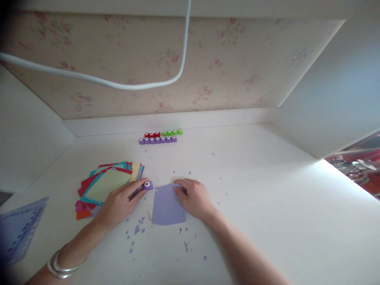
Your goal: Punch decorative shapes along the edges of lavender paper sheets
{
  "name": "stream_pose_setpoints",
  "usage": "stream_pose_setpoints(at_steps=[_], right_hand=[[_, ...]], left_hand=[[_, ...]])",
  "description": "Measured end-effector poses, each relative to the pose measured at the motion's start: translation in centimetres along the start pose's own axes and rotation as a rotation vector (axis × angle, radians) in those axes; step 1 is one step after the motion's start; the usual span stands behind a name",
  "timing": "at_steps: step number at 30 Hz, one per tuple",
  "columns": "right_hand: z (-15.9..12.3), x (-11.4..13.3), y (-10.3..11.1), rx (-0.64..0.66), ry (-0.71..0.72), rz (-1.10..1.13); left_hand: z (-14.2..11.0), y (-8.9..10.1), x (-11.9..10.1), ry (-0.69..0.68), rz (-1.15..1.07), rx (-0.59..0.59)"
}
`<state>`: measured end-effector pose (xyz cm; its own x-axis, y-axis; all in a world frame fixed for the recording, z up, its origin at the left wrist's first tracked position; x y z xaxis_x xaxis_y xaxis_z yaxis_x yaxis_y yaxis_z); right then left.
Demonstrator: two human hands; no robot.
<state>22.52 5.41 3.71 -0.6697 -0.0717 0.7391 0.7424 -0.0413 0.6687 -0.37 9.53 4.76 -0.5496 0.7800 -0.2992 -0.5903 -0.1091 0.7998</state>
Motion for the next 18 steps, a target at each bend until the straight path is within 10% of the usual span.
stream_pose_setpoints(at_steps=[9,18], right_hand=[[0.1,-0.5,-0.1,0.006,-0.051,0.117],[0.8,-4.6,1.5,-0.118,-0.423,0.897]], left_hand=[[0.1,-0.1,0.1,0.025,-0.011,0.0],[0.5,0.7,0.2,0.043,-0.066,-0.065]])
Point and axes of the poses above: each hand's wrist, its own z-axis towards the middle knuckle, its own y-axis out of the back of the hand, x = y × z, the point moved 6 cm from there along z, towards the middle knuckle, and after that the axes turned 4 degrees about -y, right-handed, at the moved point
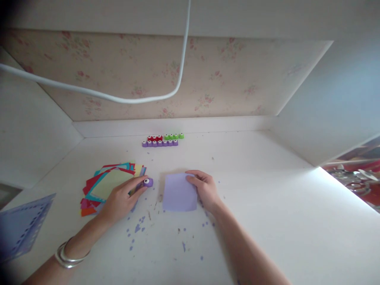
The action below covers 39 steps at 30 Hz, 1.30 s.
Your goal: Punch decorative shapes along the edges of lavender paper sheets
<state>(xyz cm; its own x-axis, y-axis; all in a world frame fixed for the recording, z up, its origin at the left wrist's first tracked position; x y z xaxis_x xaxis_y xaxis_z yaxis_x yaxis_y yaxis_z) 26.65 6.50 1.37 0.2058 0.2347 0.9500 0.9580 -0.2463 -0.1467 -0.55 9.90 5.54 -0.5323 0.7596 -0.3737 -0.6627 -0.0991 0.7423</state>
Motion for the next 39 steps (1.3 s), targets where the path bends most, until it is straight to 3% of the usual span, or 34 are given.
stream_pose_setpoints(at_steps=[5,10,17,25,32,39], right_hand=[[-0.6,0.4,-0.4,0.104,-0.139,0.127],[-1.3,0.6,-1.0,0.24,-0.148,0.013],[-2.0,1.1,-2.0,0.368,-0.068,-0.162],[-1.2,0.1,-2.0,0.418,-0.067,-0.148],[-0.9,0.1,-2.0,0.412,-0.017,-0.114],[-0.7,0.0,-2.0,0.399,0.005,-0.105]], left_hand=[[0.8,-0.8,-0.8,-0.017,-0.035,0.034],[3.2,-3.6,-2.1,-0.089,-0.094,0.16],[9.1,-9.3,-3.5,-0.127,-0.154,0.279],[15.8,-16.0,-6.2,-0.165,-0.266,0.43],[16.7,-19.3,-7.8,-0.141,-0.319,0.465],[16.4,-19.3,-8.0,-0.138,-0.231,0.441]])
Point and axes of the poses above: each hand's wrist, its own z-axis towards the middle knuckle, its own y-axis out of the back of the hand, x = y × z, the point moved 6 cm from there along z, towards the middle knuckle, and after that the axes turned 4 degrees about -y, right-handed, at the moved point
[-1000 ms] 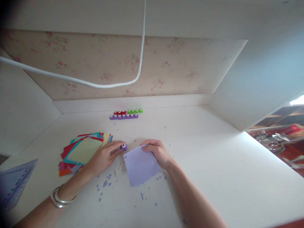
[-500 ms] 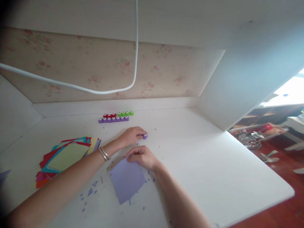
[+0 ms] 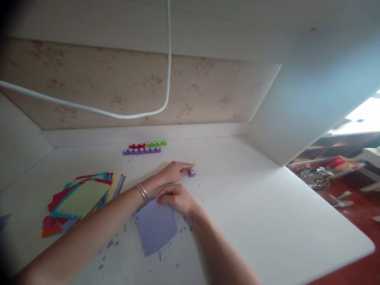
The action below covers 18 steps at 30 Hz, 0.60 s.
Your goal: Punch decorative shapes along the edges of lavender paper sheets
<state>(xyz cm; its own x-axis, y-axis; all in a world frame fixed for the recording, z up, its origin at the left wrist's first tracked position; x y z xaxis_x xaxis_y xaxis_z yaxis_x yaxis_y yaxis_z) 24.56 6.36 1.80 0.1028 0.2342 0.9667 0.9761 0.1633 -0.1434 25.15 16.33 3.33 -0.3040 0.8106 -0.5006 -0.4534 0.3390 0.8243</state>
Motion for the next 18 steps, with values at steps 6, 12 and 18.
stream_pose_setpoints(at_steps=[6,12,18], right_hand=[[0.1,-0.5,0.5,-0.061,-0.06,-0.023],[0.4,-0.9,0.7,-0.101,-0.069,-0.033],[0.4,-0.8,0.9,-0.124,-0.063,-0.032]], left_hand=[[-1.4,5.7,2.7,0.114,0.268,-0.16],[-3.1,10.9,7.9,0.206,0.519,-0.188],[-3.1,9.2,8.9,0.161,0.592,-0.081]])
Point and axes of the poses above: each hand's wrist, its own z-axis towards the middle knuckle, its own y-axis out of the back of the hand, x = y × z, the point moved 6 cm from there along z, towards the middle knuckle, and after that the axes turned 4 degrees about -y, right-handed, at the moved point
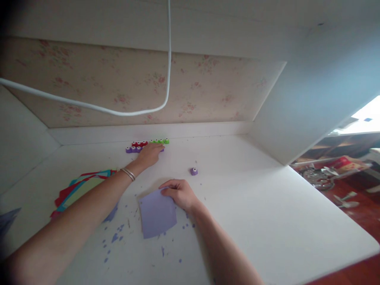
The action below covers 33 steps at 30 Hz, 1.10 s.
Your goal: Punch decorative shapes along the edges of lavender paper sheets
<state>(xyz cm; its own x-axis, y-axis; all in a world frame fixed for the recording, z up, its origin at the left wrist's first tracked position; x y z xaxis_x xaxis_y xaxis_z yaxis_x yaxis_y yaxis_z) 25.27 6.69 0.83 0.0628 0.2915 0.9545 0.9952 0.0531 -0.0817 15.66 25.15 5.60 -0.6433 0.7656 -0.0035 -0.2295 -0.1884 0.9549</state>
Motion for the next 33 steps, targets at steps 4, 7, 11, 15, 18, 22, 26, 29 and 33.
stream_pose_setpoints(at_steps=[4,7,11,15,18,22,26,29,33], right_hand=[[0.0,-0.1,0.1,-0.006,-0.013,0.033],[0.0,0.0,0.0,-0.006,-0.02,0.062],[-0.1,0.4,0.0,-0.008,-0.008,0.099],[0.0,0.5,0.1,-0.02,0.0,0.102],[0.2,0.4,0.4,-0.038,0.007,0.106],[0.6,0.3,0.7,-0.078,0.025,0.097],[0.8,0.3,0.7,-0.084,0.023,0.101],[0.7,0.3,0.7,-0.085,0.012,0.127],[0.7,0.5,0.7,-0.098,-0.009,0.157]], left_hand=[[-0.1,-0.1,-0.8,-0.007,-0.009,-0.001],[-0.3,0.9,-1.4,0.013,-0.051,-0.028],[-2.5,2.7,-2.7,0.076,-0.155,-0.108],[-8.2,4.1,-3.5,0.193,-0.301,-0.198],[-13.3,4.7,-3.8,0.276,-0.423,-0.242],[-18.1,5.3,-4.6,0.337,-0.571,-0.239],[-19.9,4.6,-4.7,0.487,-0.841,-0.253],[-19.9,3.9,-4.7,0.506,-0.891,-0.28],[-19.9,3.4,-5.0,0.507,-0.891,-0.306]])
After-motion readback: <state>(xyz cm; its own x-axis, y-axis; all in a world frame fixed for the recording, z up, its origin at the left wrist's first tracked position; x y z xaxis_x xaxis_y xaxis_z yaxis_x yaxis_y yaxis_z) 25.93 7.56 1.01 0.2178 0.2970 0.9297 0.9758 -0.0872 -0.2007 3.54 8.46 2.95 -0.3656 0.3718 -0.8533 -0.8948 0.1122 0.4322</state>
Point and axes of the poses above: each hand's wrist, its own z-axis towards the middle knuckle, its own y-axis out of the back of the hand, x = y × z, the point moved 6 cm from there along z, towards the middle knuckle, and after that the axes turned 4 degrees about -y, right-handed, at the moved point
